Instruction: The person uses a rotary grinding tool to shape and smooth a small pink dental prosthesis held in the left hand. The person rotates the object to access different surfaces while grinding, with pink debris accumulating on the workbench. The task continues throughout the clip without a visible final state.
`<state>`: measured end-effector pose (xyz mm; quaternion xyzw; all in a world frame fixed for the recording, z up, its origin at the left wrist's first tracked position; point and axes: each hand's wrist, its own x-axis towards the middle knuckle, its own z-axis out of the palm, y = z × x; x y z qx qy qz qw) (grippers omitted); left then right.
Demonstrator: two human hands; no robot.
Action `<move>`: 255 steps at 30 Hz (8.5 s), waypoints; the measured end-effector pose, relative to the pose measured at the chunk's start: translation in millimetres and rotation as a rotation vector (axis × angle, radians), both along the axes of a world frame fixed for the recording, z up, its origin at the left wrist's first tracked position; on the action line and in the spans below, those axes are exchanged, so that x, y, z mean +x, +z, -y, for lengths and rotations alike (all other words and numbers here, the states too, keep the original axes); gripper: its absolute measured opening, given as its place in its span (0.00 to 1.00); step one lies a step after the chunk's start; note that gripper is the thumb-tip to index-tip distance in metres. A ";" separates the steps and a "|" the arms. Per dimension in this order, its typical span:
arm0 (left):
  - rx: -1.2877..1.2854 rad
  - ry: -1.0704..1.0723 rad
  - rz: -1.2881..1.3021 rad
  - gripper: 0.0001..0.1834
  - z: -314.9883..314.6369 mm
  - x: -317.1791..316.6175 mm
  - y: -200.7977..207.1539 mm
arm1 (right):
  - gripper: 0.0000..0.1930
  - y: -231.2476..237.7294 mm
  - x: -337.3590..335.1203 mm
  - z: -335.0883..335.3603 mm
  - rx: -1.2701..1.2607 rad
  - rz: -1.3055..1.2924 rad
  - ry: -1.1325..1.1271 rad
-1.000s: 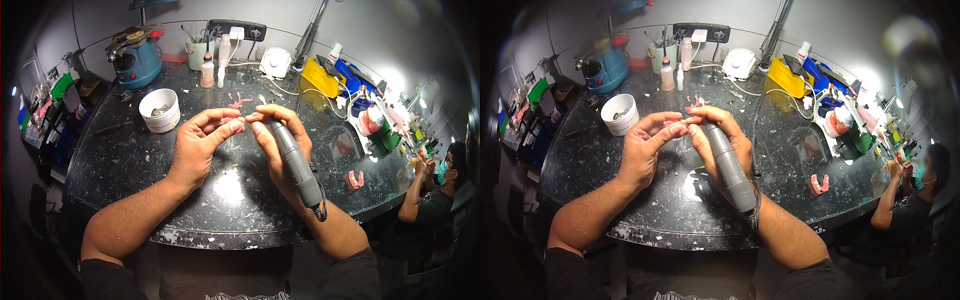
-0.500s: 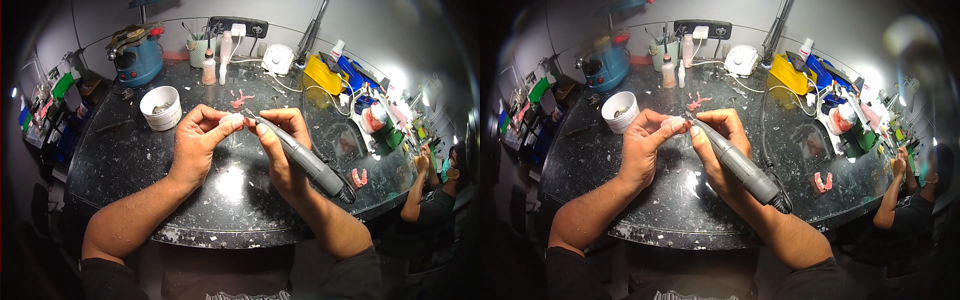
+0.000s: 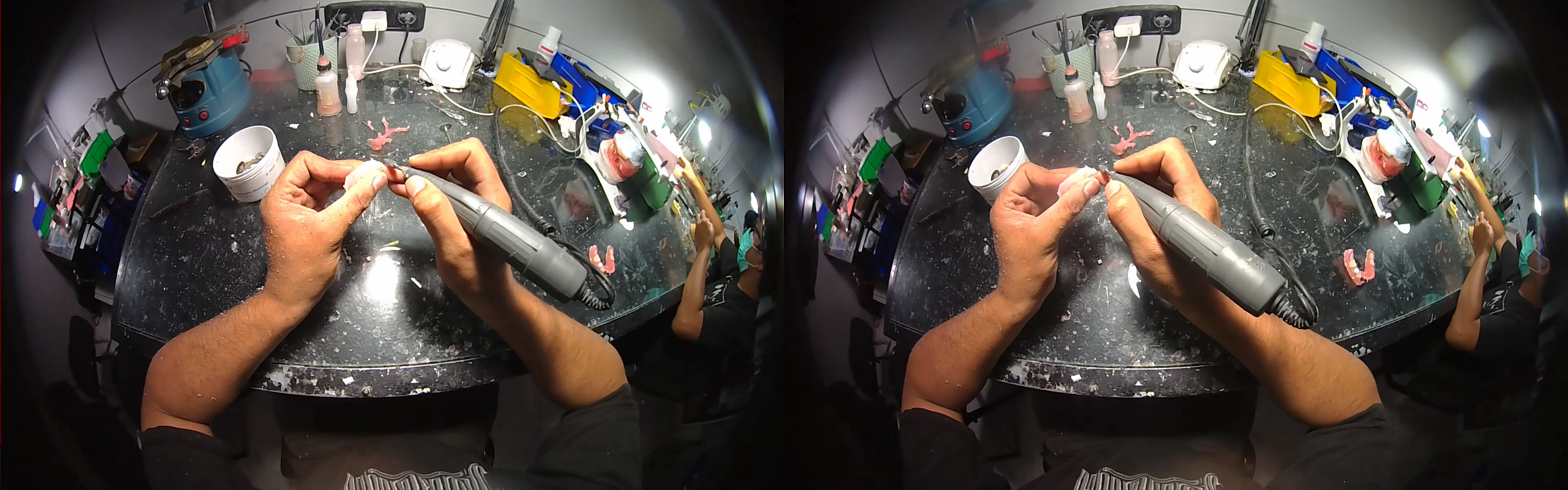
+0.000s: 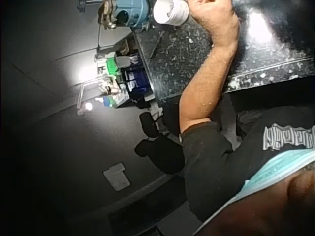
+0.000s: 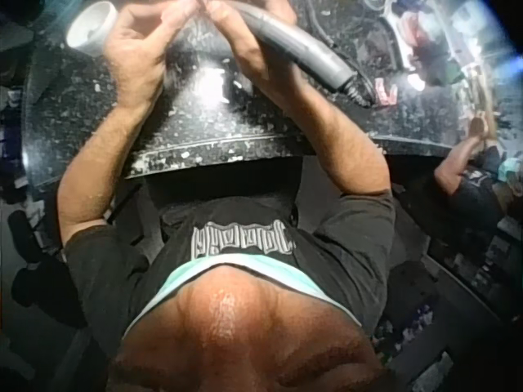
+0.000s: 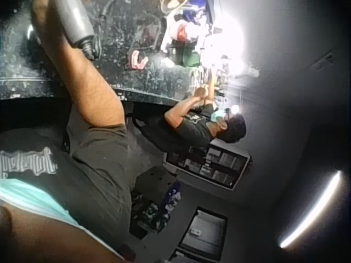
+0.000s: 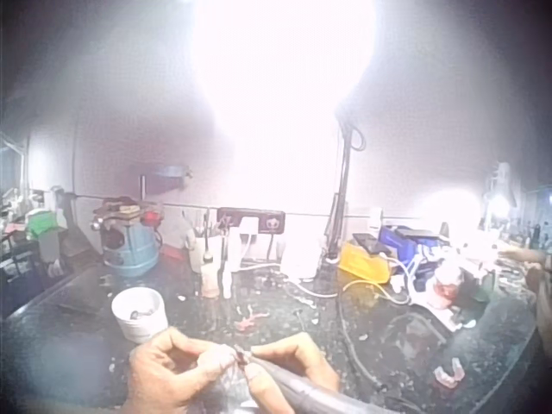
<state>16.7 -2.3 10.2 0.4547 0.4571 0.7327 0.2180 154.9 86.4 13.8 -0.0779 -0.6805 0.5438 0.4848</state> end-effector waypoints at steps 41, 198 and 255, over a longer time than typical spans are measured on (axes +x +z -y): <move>-0.006 0.151 -0.191 0.08 2.9 5.0 6.0 | 0.12 2.8 2.8 -0.1 0.161 0.021 -0.039; -0.059 0.014 -0.029 0.07 2.4 -4.7 1.3 | 0.16 0.0 -1.5 -6.5 0.543 0.064 -0.110; 0.050 -0.090 0.133 0.09 -4.3 -6.8 -5.1 | 0.16 4.2 -2.3 -7.4 0.579 0.079 -0.212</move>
